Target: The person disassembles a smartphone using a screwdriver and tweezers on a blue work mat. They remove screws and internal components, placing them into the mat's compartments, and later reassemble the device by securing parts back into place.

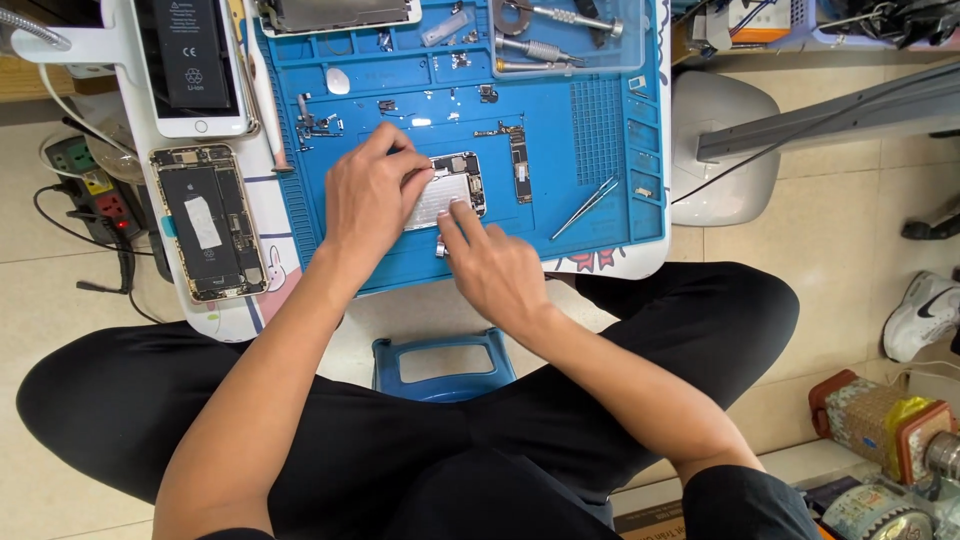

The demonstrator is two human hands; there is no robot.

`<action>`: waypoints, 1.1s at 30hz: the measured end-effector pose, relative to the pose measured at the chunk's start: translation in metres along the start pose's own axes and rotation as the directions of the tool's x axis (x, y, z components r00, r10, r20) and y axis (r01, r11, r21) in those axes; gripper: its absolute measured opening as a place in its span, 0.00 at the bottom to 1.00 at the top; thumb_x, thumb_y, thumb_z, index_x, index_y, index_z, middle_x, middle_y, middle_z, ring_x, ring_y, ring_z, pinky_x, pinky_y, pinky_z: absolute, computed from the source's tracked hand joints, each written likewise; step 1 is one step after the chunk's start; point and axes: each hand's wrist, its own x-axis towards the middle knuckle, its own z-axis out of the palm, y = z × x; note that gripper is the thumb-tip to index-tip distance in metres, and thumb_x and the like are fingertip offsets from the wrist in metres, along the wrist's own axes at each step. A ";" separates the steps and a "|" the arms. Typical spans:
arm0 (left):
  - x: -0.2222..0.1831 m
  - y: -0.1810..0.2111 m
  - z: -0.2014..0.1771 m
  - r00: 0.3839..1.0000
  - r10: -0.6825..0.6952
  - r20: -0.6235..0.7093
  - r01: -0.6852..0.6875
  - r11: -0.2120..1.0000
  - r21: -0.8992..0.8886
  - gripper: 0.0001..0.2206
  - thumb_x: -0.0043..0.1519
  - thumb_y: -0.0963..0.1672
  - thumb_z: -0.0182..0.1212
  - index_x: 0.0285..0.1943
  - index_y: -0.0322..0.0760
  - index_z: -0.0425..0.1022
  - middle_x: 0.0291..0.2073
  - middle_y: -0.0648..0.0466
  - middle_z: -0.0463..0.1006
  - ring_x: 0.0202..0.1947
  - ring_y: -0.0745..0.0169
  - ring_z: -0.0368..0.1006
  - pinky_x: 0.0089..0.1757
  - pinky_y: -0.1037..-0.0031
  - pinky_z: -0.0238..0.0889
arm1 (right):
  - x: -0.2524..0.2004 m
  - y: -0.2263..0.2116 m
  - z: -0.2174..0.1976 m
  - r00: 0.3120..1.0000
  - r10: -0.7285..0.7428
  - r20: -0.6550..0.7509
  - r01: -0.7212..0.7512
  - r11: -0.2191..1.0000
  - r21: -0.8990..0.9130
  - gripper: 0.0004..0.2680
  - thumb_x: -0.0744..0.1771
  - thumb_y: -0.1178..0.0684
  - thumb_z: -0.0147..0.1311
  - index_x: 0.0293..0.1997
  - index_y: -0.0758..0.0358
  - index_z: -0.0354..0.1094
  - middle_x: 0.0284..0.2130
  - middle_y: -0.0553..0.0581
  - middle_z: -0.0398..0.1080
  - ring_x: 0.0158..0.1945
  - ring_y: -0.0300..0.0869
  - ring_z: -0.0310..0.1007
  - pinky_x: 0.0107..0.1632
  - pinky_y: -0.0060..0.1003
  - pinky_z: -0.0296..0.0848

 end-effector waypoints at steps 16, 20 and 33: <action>0.001 0.007 -0.008 1.000 0.005 0.018 -0.005 1.000 -0.020 0.02 0.65 0.42 0.71 0.40 0.44 0.87 0.39 0.58 0.76 0.39 0.49 0.81 0.42 0.61 0.74 | 0.004 -0.006 0.001 0.941 0.136 0.311 -0.195 0.966 0.168 0.13 0.71 0.54 0.49 0.64 0.53 0.62 0.73 0.65 0.52 0.33 0.45 0.82 0.32 0.35 0.81; -0.001 0.007 -0.007 1.000 0.012 -0.003 -0.012 0.999 -0.043 0.02 0.65 0.42 0.70 0.40 0.43 0.87 0.39 0.58 0.77 0.38 0.48 0.81 0.42 0.61 0.74 | 0.006 -0.007 0.003 0.920 0.124 0.371 -0.192 0.970 0.152 0.13 0.72 0.54 0.44 0.65 0.53 0.61 0.75 0.66 0.50 0.31 0.42 0.81 0.31 0.31 0.80; -0.006 0.011 -0.003 0.999 -0.002 -0.033 0.000 0.998 -0.058 0.02 0.64 0.40 0.69 0.41 0.40 0.87 0.41 0.58 0.79 0.39 0.51 0.81 0.41 0.63 0.75 | 0.007 -0.003 0.005 0.914 0.115 0.390 -0.190 0.969 0.159 0.12 0.72 0.53 0.40 0.62 0.54 0.63 0.74 0.67 0.52 0.28 0.39 0.79 0.27 0.29 0.76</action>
